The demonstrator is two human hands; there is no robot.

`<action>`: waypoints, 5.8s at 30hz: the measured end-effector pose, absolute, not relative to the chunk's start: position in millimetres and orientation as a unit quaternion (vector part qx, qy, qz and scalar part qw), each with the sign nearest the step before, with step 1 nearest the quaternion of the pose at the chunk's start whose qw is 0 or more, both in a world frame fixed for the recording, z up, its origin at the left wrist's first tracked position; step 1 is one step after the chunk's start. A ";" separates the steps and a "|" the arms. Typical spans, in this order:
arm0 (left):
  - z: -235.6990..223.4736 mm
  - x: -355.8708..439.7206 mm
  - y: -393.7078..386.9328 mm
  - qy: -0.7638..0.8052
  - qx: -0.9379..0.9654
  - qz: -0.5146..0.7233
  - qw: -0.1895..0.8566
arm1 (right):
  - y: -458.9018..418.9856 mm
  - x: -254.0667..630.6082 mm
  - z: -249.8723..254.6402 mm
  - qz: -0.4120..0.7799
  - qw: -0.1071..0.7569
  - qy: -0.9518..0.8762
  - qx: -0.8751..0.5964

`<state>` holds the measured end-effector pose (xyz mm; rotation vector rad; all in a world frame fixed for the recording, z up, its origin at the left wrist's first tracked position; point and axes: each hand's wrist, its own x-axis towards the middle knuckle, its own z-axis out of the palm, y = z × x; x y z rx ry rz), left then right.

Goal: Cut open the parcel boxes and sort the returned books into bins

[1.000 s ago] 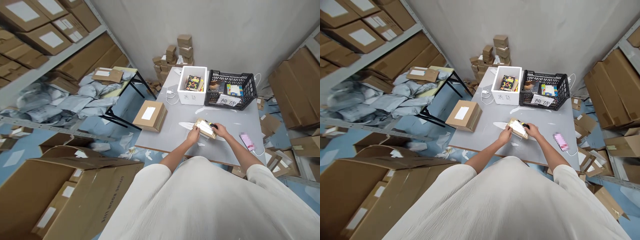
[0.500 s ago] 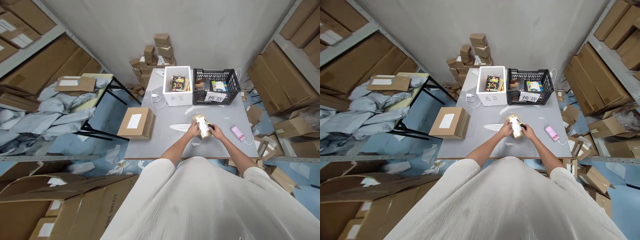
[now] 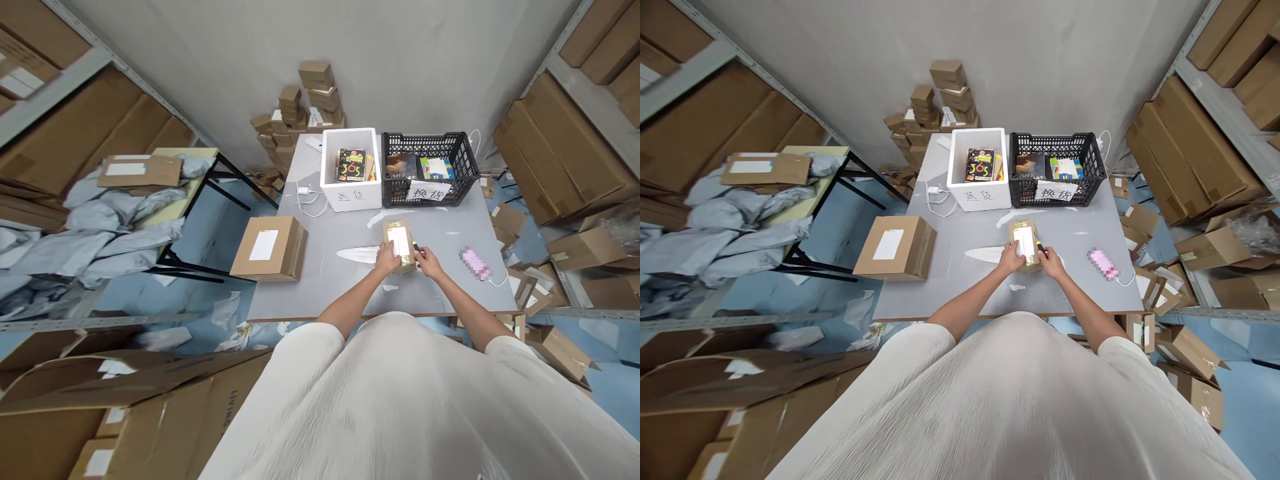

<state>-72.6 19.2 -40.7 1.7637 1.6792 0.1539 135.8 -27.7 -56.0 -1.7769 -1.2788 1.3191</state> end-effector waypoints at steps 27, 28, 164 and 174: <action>-12.0 -115.6 21.3 0.489 0.834 -0.087 0.240 | -20.4 136.1 -52.7 0.491 0.322 -0.425 -0.689; -11.8 -120.9 22.0 0.486 0.837 -0.083 0.238 | -22.1 133.4 -51.4 0.510 0.321 -0.413 -0.683; -44.9 -181.2 -39.5 0.588 0.784 0.071 0.188 | -91.0 217.7 -109.3 0.244 0.202 -0.483 -0.816; -51.9 -189.4 -48.0 0.611 0.764 0.040 0.205 | -94.1 223.7 -156.1 0.263 0.133 -0.401 -0.868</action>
